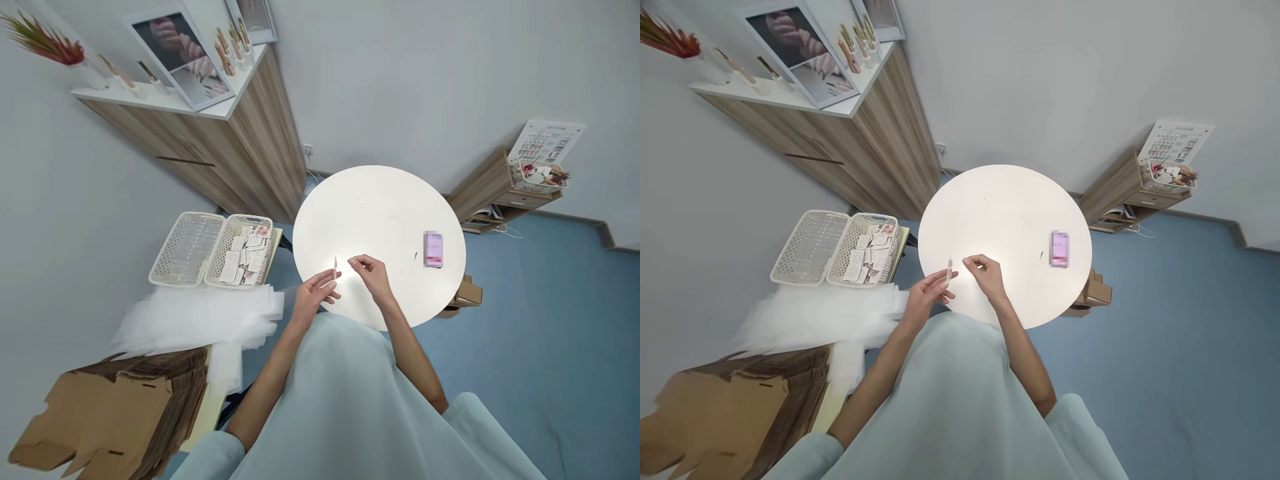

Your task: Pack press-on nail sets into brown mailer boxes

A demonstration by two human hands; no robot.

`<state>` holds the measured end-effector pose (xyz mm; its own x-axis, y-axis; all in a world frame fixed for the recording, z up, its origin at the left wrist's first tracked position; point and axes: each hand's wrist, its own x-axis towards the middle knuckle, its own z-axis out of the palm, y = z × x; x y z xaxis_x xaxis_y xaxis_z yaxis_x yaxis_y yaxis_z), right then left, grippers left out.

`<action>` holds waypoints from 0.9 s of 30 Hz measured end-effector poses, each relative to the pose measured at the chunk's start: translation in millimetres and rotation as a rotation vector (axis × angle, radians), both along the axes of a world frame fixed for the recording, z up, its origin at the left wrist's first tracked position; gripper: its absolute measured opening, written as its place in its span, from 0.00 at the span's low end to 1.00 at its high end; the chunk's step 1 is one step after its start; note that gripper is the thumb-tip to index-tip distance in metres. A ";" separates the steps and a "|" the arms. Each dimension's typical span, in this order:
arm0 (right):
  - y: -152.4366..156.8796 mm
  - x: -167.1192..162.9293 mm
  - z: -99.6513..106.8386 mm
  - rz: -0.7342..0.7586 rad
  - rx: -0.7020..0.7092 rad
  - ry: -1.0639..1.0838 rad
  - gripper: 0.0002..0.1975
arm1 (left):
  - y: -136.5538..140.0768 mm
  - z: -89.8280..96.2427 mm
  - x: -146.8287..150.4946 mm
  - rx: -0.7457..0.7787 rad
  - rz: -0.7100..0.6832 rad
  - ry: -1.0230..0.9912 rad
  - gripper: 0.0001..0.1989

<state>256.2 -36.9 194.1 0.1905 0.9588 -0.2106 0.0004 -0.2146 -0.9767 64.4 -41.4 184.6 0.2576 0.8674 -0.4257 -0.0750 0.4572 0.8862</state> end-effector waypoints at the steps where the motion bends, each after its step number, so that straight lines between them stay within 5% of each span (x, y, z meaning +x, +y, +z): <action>1: -1.0 -1.9 2.1 -0.003 0.003 -0.020 0.18 | -0.9 -0.6 -0.2 0.043 0.030 0.079 0.37; 8: -4.5 -14.0 3.4 -0.013 0.008 -0.118 0.11 | -13.5 -6.6 -0.4 0.235 0.099 0.437 0.37; 14: -8.0 -1.8 -1.3 -0.029 -0.005 -0.022 0.12 | -12.8 -8.0 -6.5 0.160 0.180 0.229 0.24; 20: -13.3 1.2 5.7 0.032 -0.002 0.087 0.12 | -15.4 -2.0 -16.8 0.032 0.119 0.084 0.23; 27: -17.4 -3.4 12.3 0.175 0.033 0.136 0.16 | -19.8 8.5 -25.6 -0.144 -0.143 -0.323 0.31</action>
<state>252.8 -54.3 206.4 -0.0071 0.9815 -0.1911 -0.0973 -0.1909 -0.9768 38.8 -61.2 193.1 0.5123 0.7504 -0.4178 -0.2663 0.6012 0.7534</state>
